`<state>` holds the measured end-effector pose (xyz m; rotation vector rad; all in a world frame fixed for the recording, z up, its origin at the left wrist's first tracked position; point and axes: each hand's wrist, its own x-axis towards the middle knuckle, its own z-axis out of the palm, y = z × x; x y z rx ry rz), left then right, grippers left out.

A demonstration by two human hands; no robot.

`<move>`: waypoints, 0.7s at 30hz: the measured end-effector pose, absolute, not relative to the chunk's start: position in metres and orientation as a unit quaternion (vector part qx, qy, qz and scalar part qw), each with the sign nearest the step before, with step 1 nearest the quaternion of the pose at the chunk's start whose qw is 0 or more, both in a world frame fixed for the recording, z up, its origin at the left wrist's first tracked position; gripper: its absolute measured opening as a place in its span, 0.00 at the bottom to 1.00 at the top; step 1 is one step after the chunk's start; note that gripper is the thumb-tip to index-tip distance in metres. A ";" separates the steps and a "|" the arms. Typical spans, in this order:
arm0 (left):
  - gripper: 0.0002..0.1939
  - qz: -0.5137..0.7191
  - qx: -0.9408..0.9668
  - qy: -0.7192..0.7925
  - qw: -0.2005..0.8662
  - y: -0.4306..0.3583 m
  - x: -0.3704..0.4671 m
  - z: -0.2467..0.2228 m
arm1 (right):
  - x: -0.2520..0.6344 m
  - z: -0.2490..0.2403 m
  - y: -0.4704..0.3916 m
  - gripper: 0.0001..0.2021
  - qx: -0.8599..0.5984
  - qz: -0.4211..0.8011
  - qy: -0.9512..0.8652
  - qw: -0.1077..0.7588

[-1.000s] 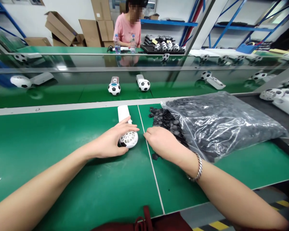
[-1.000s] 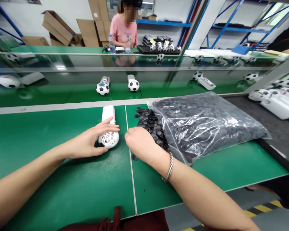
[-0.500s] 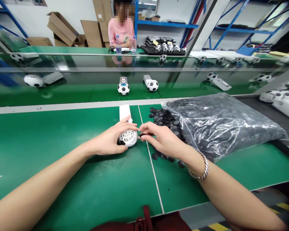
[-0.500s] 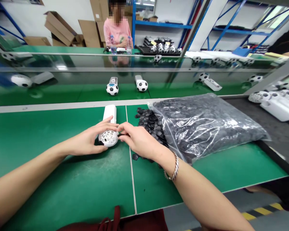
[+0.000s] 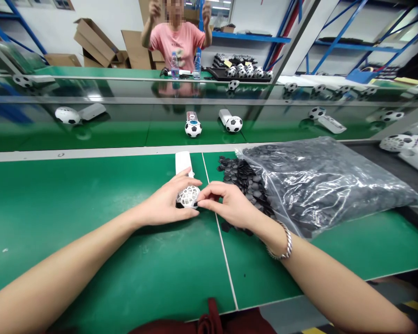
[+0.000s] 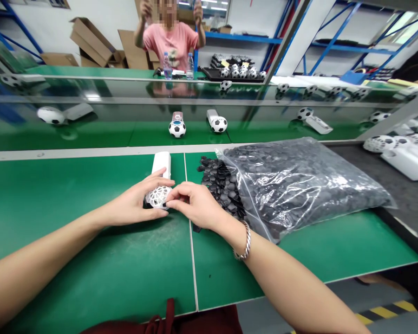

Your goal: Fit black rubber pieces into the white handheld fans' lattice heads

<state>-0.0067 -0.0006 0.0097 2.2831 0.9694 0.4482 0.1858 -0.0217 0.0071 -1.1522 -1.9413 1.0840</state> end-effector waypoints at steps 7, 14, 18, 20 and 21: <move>0.23 0.185 0.854 0.388 0.292 -0.004 -0.003 0.007 | 0.183 0.000 -0.018 0.03 -0.439 0.459 -0.698 0.332; 0.18 0.196 0.845 0.391 0.306 -0.006 0.002 0.008 | 0.178 -0.003 -0.017 0.04 -0.471 0.448 -0.688 0.322; 0.20 0.195 0.841 0.399 0.308 -0.006 0.004 0.008 | 0.184 0.001 0.000 0.07 -0.448 0.450 -0.714 0.295; 0.22 0.190 0.837 0.411 0.307 -0.006 0.004 0.008 | 0.194 0.001 0.014 0.09 -0.492 0.340 -0.745 0.296; 0.22 0.187 0.836 0.414 0.308 -0.005 0.003 0.008 | 0.200 -0.001 0.022 0.09 -0.532 0.249 -0.753 0.295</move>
